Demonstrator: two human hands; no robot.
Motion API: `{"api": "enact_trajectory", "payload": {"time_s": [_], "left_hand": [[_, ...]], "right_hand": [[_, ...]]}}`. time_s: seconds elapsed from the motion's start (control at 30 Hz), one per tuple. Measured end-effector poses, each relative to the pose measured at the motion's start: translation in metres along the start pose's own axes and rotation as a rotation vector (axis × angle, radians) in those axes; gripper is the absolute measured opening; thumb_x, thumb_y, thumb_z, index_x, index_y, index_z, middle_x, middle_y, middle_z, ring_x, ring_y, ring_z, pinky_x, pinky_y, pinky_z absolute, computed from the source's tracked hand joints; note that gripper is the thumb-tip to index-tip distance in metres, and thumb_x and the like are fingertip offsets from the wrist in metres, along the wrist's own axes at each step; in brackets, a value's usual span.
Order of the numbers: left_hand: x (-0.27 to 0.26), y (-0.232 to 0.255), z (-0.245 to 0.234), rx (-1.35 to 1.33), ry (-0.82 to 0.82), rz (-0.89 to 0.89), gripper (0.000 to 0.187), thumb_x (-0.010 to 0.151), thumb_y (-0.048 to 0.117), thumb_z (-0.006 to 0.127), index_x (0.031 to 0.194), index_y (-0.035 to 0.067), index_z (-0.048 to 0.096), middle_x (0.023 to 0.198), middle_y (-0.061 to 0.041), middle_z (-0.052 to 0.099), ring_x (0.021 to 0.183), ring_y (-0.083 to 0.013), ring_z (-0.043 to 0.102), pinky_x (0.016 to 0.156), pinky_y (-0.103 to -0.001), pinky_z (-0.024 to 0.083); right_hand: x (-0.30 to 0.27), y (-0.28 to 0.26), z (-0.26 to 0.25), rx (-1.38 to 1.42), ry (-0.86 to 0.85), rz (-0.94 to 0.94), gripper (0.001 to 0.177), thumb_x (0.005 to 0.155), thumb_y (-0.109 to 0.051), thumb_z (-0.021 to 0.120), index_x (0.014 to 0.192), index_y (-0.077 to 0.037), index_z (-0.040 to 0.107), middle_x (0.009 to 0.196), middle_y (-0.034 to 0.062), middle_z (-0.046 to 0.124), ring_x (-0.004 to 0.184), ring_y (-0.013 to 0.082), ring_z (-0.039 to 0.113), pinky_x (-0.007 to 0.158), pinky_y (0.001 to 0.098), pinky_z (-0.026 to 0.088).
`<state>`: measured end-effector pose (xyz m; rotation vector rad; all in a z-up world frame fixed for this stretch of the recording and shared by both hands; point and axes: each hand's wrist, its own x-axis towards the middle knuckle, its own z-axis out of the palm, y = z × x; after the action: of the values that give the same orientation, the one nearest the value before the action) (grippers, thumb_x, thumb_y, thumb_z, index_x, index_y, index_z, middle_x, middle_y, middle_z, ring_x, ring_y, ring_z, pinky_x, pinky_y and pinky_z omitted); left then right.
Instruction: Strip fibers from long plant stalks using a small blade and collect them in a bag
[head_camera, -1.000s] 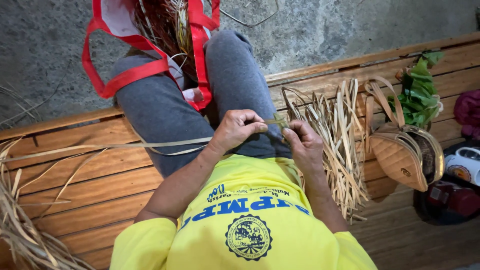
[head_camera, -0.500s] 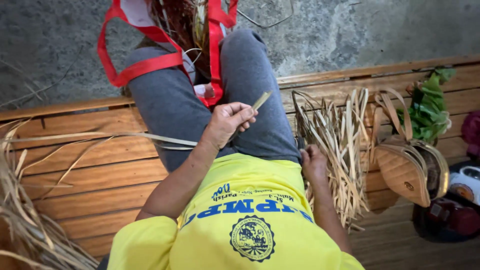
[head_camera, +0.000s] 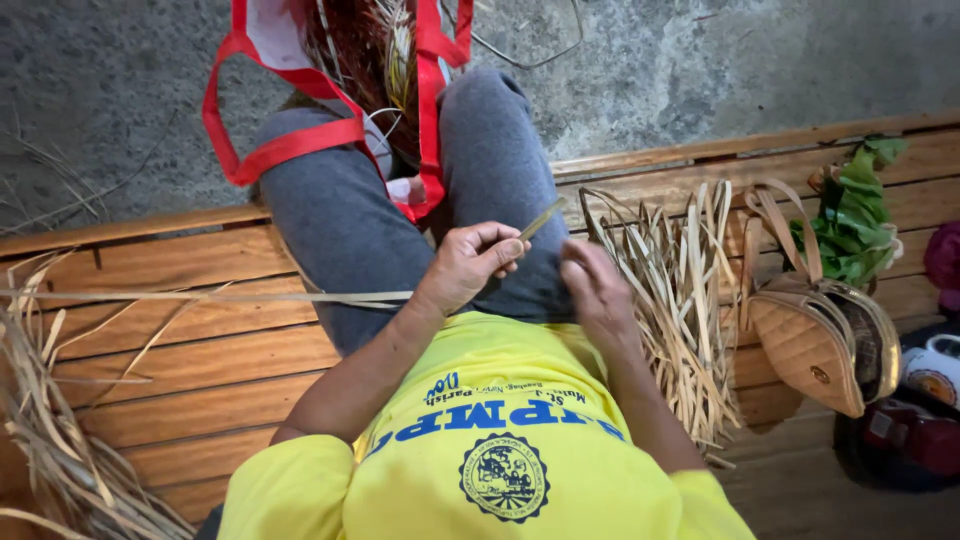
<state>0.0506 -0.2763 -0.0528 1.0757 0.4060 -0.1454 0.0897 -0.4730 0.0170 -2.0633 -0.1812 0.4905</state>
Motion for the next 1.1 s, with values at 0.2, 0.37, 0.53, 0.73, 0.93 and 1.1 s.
{"api": "enact_trajectory", "payload": {"time_s": [0.2,0.37,0.53,0.73,0.93,1.1], "left_hand": [[-0.006,0.015,-0.005,0.128,-0.050,0.078,0.011,0.100,0.013,0.069,0.104,0.005,0.076,0.075,-0.006,0.074,0.069,-0.0060,0.066,0.065,-0.020,0.060],[-0.024,0.070,-0.006,0.396,0.032,0.354,0.009,0.098,0.015,0.073,0.103,0.010,0.077,0.098,-0.008,0.076,0.093,-0.0163,0.072,0.086,-0.033,0.058],[-0.034,0.111,-0.021,0.432,0.267,0.398,0.017,0.104,0.020,0.064,0.110,0.005,0.071,0.084,-0.011,0.075,0.067,-0.0144,0.067,0.065,-0.030,0.060],[-0.049,0.152,-0.020,1.119,0.252,0.737,0.022,0.093,0.029,0.075,0.114,0.023,0.072,0.108,0.002,0.068,0.094,-0.0225,0.072,0.080,-0.038,0.061],[-0.049,0.162,-0.040,1.394,0.268,0.884,0.002,0.097,0.024,0.070,0.095,0.024,0.070,0.087,0.006,0.064,0.078,-0.0179,0.070,0.066,-0.029,0.058],[-0.047,0.177,-0.115,1.341,0.665,0.920,0.024,0.095,0.002,0.055,0.095,0.021,0.071,0.089,0.001,0.062,0.082,-0.0246,0.064,0.077,-0.035,0.053]], "right_hand": [[0.036,0.005,0.059,0.904,-0.048,0.115,0.026,0.104,-0.009,0.056,0.122,0.005,0.068,0.103,0.0218,0.072,0.090,0.0240,0.072,0.079,0.0369,0.063],[0.052,0.001,0.062,1.003,-0.032,0.033,0.019,0.106,-0.010,0.054,0.111,0.005,0.064,0.108,0.0252,0.069,0.100,0.0320,0.072,0.089,0.0421,0.060],[0.063,-0.007,0.058,0.971,-0.108,0.062,0.014,0.107,-0.012,0.054,0.108,0.000,0.059,0.070,0.0140,0.058,0.064,0.0213,0.065,0.065,0.0318,0.058],[0.068,-0.078,0.041,-0.033,-0.252,-0.607,0.014,0.096,-0.009,0.071,0.108,-0.008,0.076,0.077,0.0088,0.068,0.074,0.0287,0.070,0.067,0.0376,0.059],[0.082,-0.107,0.025,-0.428,-0.190,-0.839,0.009,0.102,-0.016,0.062,0.108,-0.019,0.068,0.075,0.0027,0.057,0.061,0.0302,0.063,0.057,0.0416,0.054],[0.175,-0.010,-0.018,-1.216,0.290,-1.016,0.021,0.107,-0.013,0.055,0.115,-0.030,0.065,0.081,-0.0063,0.056,0.059,0.0131,0.059,0.054,0.0306,0.048]]}}
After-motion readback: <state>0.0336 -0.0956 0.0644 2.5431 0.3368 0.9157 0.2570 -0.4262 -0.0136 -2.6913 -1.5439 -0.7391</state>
